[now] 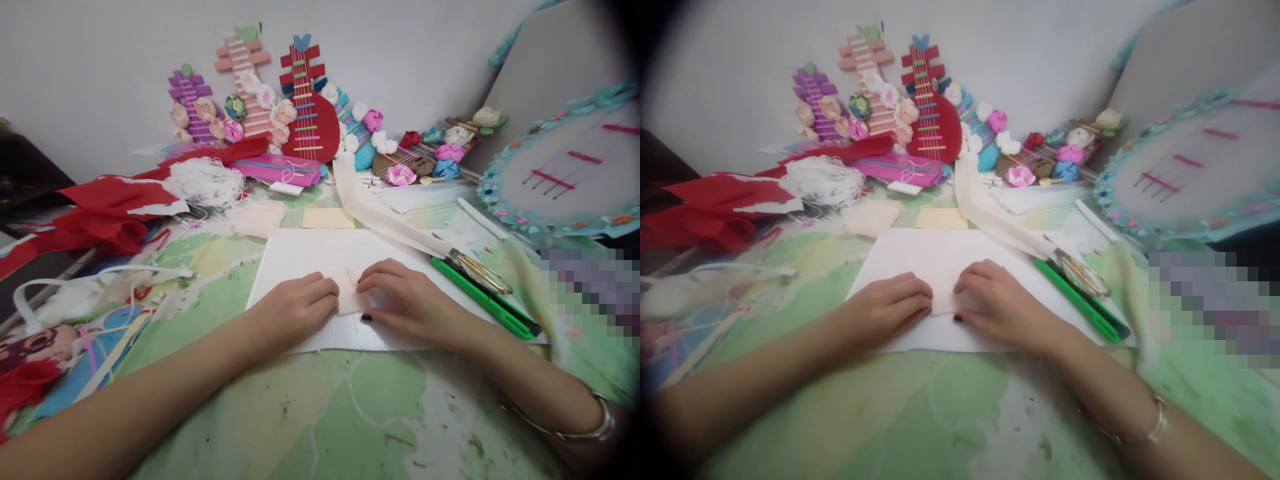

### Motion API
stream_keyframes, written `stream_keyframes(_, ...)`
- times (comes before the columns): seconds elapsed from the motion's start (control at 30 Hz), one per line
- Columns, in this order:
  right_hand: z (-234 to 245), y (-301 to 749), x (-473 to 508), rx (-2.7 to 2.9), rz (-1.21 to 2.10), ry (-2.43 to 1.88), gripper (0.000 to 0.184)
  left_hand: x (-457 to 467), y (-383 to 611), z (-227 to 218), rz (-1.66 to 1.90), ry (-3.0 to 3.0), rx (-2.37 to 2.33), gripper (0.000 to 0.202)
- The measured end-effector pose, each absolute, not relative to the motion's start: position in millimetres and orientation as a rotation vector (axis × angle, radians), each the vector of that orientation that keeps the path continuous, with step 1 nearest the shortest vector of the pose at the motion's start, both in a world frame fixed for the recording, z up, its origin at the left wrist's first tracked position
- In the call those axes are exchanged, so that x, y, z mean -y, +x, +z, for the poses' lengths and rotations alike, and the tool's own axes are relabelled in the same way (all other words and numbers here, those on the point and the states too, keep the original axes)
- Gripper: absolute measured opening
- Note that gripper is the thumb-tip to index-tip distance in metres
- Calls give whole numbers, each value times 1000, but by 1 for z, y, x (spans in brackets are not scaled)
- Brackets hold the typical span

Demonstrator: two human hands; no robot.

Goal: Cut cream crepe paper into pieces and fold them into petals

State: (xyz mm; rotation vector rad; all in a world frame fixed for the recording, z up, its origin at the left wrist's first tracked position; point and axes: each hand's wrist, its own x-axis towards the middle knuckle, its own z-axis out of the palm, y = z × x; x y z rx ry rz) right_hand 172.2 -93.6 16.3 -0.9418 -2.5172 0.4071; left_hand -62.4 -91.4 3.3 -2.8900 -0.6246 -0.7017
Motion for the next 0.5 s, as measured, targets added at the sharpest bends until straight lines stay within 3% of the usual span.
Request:
stream_keyframes(0.07,13,172,92,2488,396,-933,25,90,-63,1,-866,-2967,733,18)
stream_keyframes(0.17,8,171,90,2437,348,-897,14,89,-65,2,-994,-3106,823,16)
stream_keyframes(0.33,6,171,89,2381,282,-803,17,93,-70,7,-932,-3224,843,8)
stream_keyframes(0.43,6,172,91,2357,281,-827,16,97,-68,8,-860,-3204,892,20)
stream_keyframes(0.5,5,172,92,2336,292,-856,16,101,-66,7,-853,-3138,923,13)
